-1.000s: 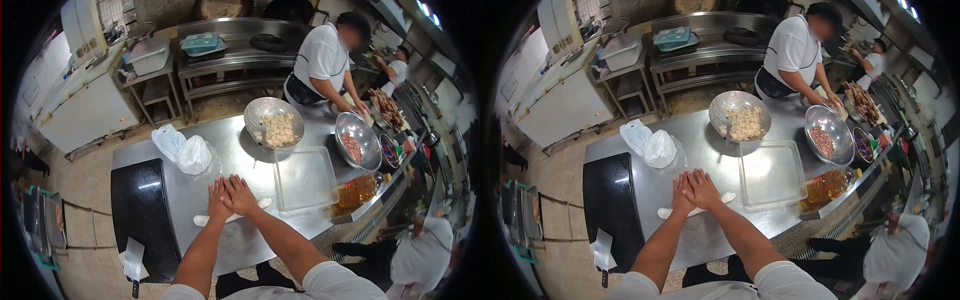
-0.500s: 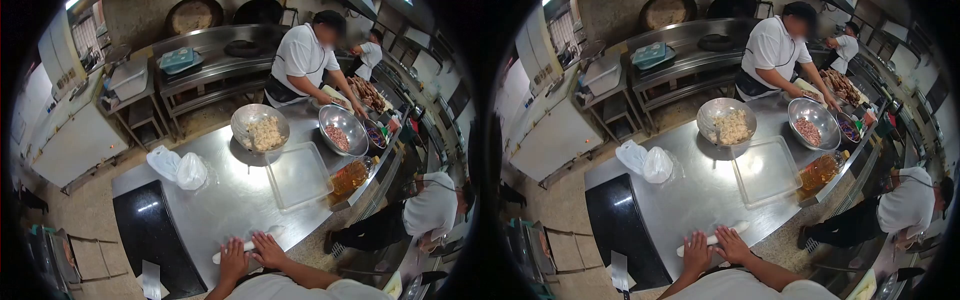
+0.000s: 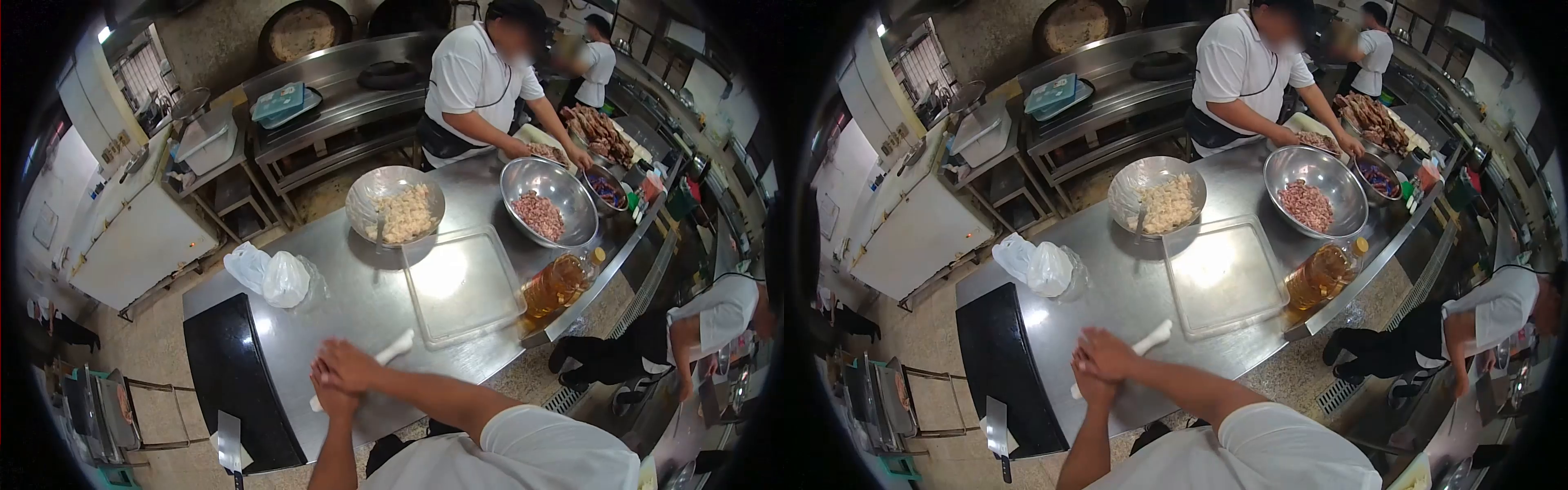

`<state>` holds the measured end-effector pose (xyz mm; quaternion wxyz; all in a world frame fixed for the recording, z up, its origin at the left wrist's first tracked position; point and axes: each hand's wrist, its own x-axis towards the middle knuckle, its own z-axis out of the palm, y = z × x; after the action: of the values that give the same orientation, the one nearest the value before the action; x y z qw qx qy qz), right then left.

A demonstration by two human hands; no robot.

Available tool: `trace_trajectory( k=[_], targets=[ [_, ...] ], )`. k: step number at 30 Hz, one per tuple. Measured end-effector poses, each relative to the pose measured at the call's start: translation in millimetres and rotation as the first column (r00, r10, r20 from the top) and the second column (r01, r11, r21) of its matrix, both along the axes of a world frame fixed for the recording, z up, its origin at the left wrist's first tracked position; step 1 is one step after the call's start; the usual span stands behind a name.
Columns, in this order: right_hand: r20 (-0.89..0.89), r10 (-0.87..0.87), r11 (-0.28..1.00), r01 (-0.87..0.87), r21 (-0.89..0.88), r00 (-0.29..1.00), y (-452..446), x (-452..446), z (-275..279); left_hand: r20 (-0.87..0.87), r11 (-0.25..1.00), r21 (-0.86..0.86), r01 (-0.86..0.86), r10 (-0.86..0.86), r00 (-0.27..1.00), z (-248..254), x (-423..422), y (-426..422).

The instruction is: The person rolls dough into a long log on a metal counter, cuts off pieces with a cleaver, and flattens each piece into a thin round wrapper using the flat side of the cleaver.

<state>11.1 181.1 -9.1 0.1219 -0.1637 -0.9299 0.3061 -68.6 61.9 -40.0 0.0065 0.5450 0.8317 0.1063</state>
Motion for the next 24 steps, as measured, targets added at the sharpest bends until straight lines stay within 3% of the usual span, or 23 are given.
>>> trace_trajectory(
  k=[2,4,5,7,10,12,13,14,16,20,21,22,24],
  targets=[
    [0.159,0.080,0.995,-0.088,0.043,0.984,-36.6,37.2,12.0,0.064,0.999,-0.023,0.045,-0.044,0.997,5.1,39.2,-37.4],
    [0.104,0.149,0.971,-0.165,0.171,0.983,-69.9,82.6,15.7,0.177,0.996,-0.059,0.067,-0.055,0.983,30.4,67.9,-70.8],
    [0.060,0.115,0.988,-0.121,0.094,0.992,-86.9,99.5,3.7,0.176,0.995,-0.063,0.077,-0.065,0.982,22.2,72.6,-90.7],
    [0.020,0.072,0.997,-0.072,0.005,0.997,-104.7,118.6,-11.3,0.341,0.996,-0.045,0.079,-0.059,0.938,16.0,75.9,-125.6],
    [0.000,0.049,0.999,-0.049,-0.002,0.999,-104.7,114.4,-18.9,0.323,0.987,-0.108,0.122,-0.081,0.943,30.8,54.8,-109.5],
    [0.114,-0.086,0.993,0.076,0.090,0.990,-78.9,85.8,-13.9,0.282,0.991,-0.042,0.130,-0.113,0.953,20.8,25.9,-84.8],
    [0.283,-0.111,0.984,0.065,0.165,0.953,-61.4,71.5,-0.7,0.221,0.976,-0.171,0.137,-0.098,0.970,26.8,5.5,-62.9],
    [0.279,-0.132,0.980,0.084,0.178,0.951,-47.7,56.8,6.6,0.157,0.948,-0.292,0.128,-0.084,0.984,33.8,-12.9,-40.0],
    [0.333,-0.382,0.923,0.336,0.189,0.862,-25.7,31.3,14.1,0.175,0.960,-0.256,0.111,-0.067,0.982,44.7,-40.5,-3.5],
    [0.329,-0.497,0.866,0.436,0.243,0.803,16.5,3.8,2.6,0.234,0.968,-0.228,0.103,-0.048,0.971,34.0,-94.2,53.7],
    [0.305,-0.522,0.851,0.465,0.243,0.797,19.6,3.2,-0.8,0.221,0.982,-0.152,0.112,-0.076,0.972,24.9,-103.5,60.2],
    [0.279,-0.549,0.834,0.493,0.247,0.788,17.5,4.9,0.6,0.205,0.990,-0.070,0.121,-0.104,0.973,21.8,-106.3,59.8],
    [0.253,-0.527,0.847,0.474,0.241,0.811,-4.4,23.7,5.6,0.209,0.979,-0.068,0.193,-0.175,0.962,26.7,-97.8,34.4]
  ],
)
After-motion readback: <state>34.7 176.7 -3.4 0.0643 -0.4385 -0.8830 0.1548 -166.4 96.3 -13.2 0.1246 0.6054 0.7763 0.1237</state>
